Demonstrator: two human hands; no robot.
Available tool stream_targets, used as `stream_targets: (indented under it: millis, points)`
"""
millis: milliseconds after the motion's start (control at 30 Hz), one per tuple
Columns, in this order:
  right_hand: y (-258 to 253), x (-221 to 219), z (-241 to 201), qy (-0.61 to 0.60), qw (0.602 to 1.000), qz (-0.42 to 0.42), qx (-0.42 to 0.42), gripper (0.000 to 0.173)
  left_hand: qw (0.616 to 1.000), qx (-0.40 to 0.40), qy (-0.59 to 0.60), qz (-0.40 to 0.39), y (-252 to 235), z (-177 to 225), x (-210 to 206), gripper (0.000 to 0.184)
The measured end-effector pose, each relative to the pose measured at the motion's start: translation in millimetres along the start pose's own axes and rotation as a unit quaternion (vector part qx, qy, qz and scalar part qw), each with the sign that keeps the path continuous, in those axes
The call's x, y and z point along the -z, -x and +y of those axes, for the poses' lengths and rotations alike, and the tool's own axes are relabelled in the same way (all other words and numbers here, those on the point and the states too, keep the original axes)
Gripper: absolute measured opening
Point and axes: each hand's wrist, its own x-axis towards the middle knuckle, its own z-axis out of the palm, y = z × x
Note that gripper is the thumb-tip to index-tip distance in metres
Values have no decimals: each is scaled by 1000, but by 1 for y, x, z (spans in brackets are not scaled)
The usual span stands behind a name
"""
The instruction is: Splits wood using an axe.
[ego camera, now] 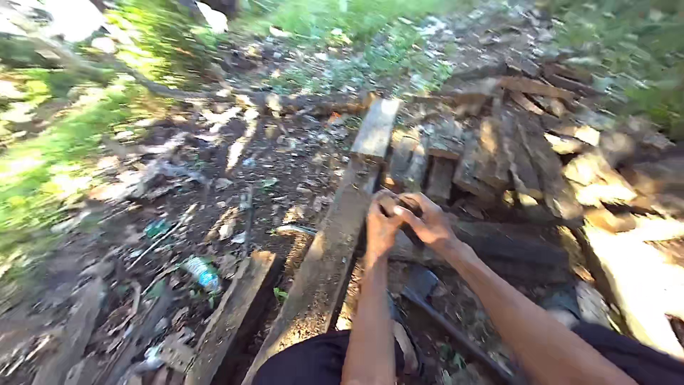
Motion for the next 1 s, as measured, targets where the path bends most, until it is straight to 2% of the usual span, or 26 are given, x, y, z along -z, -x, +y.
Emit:
stream_targets:
  millis: [100, 167, 267, 333, 433, 500, 567, 667, 767, 867, 1000]
  points:
    - [-15, -3, 19, -25, 1000, -13, 0, 41, 1000, -6, -17, -16, -8, -3, 4, 67]
    - [-19, 1, 20, -26, 999, -21, -6, 41, 999, 7, 0, -45, -9, -1, 8, 74]
    - [-18, 4, 14, -30, 999, -21, -15, 37, 991, 18, 101, -81, -7, 2, 14, 77]
    - [-18, -3, 12, -13, 1000, -17, -17, 37, 981, 9, 180, -68, -3, -5, 14, 75]
    - [-17, -20, 10, 20, 1000, -4, -14, 42, 978, 4, 209, -2, 1, -9, 7, 81]
    - [-12, -32, 8, 49, 999, -4, -17, 46, 978, 10, 174, 113, 1, -5, -2, 74]
    - [-5, -45, 7, 69, 997, -14, 7, 49, 963, 16, 148, 226, -1, -10, -6, 72]
    - [7, -63, 4, 112, 993, 5, 48, 54, 938, 13, 153, 310, 1, -20, -7, 77]
    - [15, -70, 2, 137, 988, 18, 69, 55, 921, 5, 186, 342, -1, -23, -6, 75]
    - [16, -73, -1, 111, 990, 32, 79, 57, 913, 19, 212, 349, -8, -19, -1, 75]
    - [17, -67, -15, 27, 996, 31, 75, 59, 927, 36, 176, 330, -5, 8, 8, 73]
